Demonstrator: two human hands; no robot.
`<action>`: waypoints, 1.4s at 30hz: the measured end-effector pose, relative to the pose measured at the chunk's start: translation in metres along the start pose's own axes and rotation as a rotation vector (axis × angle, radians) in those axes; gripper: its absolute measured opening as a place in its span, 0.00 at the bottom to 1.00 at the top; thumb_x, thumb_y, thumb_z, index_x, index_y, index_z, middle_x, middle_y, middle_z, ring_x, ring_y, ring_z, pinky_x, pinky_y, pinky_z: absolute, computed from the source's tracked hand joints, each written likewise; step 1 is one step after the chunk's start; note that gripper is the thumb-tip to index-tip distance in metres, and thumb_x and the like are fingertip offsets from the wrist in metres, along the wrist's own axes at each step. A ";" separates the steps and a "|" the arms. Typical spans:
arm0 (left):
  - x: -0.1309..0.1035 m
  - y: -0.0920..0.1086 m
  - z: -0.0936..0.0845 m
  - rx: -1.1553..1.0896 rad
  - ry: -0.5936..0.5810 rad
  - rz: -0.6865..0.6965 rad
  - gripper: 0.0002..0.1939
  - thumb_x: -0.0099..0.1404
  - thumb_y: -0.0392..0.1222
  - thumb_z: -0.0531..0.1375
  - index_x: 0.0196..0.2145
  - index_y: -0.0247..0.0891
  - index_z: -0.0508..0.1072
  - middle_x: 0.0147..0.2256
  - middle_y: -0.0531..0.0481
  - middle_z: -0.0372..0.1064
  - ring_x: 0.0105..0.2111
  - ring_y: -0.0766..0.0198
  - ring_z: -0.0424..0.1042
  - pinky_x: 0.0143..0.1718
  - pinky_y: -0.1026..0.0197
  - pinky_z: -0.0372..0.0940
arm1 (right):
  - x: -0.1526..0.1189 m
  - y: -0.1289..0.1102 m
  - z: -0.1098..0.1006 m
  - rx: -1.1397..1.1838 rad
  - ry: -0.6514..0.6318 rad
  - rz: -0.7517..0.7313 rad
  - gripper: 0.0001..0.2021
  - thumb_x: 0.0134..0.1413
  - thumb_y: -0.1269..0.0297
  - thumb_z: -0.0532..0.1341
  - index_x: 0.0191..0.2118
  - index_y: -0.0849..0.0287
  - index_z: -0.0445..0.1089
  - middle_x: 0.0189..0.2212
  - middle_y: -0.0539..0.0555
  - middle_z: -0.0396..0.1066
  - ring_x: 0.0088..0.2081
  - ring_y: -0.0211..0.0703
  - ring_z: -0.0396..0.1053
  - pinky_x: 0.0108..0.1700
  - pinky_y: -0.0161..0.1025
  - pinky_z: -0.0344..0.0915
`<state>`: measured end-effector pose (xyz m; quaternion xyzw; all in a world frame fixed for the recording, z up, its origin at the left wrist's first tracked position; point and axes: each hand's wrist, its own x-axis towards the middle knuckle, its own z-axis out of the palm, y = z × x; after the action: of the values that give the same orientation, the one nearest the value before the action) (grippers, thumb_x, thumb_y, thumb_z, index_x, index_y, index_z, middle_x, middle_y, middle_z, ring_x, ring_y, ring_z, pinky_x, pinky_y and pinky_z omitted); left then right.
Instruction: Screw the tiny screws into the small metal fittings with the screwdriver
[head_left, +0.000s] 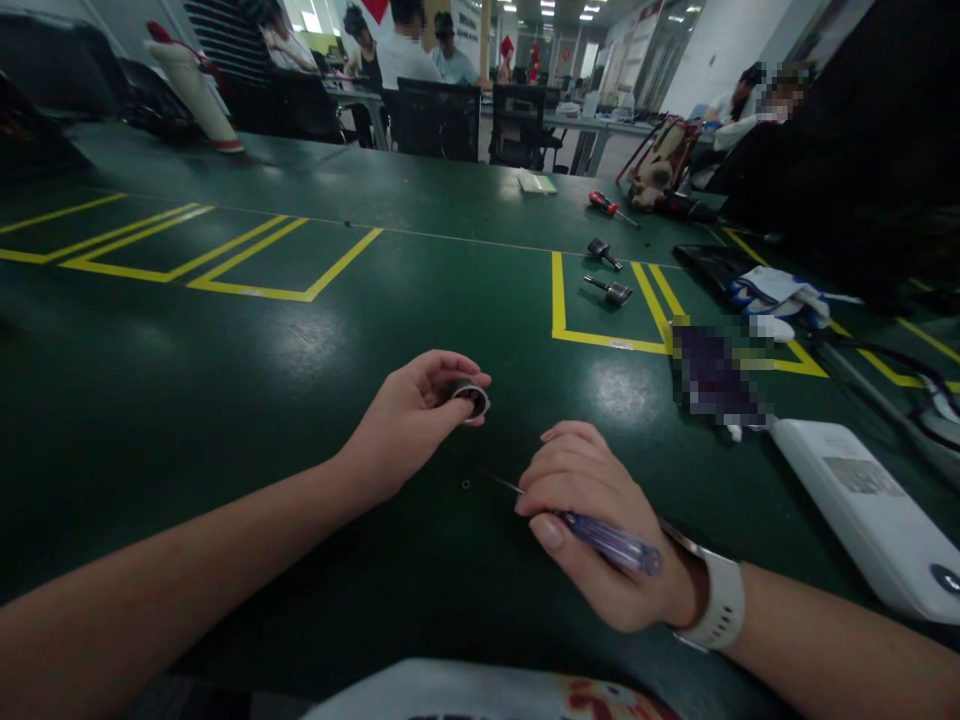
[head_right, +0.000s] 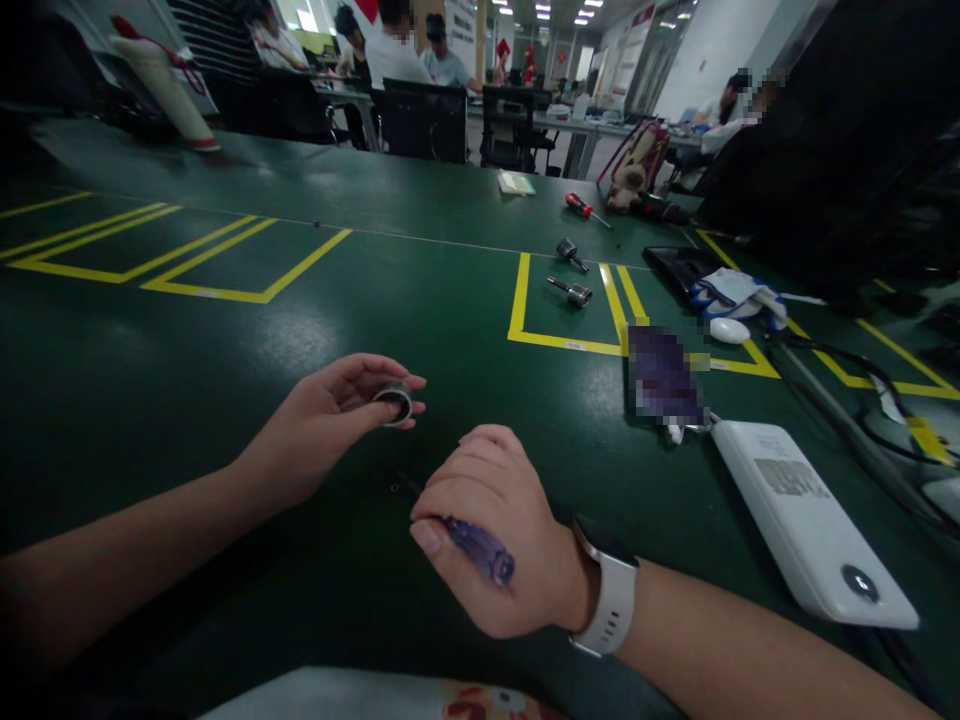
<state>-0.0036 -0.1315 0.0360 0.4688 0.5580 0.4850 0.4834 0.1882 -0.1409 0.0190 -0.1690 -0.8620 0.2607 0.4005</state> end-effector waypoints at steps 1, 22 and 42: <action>0.001 0.000 0.000 -0.022 0.008 -0.003 0.14 0.49 0.35 0.63 0.36 0.34 0.70 0.38 0.48 0.73 0.37 0.60 0.73 0.39 0.56 0.70 | 0.001 0.000 0.000 0.036 -0.042 0.022 0.04 0.53 0.73 0.54 0.34 0.60 0.65 0.28 0.52 0.70 0.33 0.40 0.67 0.47 0.47 0.59; 0.001 0.001 -0.003 -0.134 -0.028 -0.023 0.15 0.48 0.32 0.65 0.36 0.34 0.70 0.38 0.49 0.74 0.38 0.61 0.74 0.40 0.59 0.68 | 0.002 -0.002 0.001 -0.007 -0.100 0.086 0.06 0.54 0.72 0.53 0.26 0.61 0.61 0.20 0.51 0.63 0.26 0.38 0.61 0.39 0.45 0.60; -0.008 0.004 0.003 0.050 -0.059 -0.019 0.14 0.49 0.34 0.64 0.37 0.36 0.77 0.33 0.49 0.77 0.35 0.60 0.75 0.40 0.60 0.70 | -0.001 0.005 0.004 -0.225 0.078 -0.010 0.07 0.56 0.73 0.56 0.41 0.59 0.65 0.35 0.55 0.71 0.40 0.44 0.66 0.44 0.46 0.63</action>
<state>0.0004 -0.1389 0.0408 0.4896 0.5599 0.4522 0.4922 0.1858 -0.1388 0.0138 -0.2187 -0.8705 0.1534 0.4135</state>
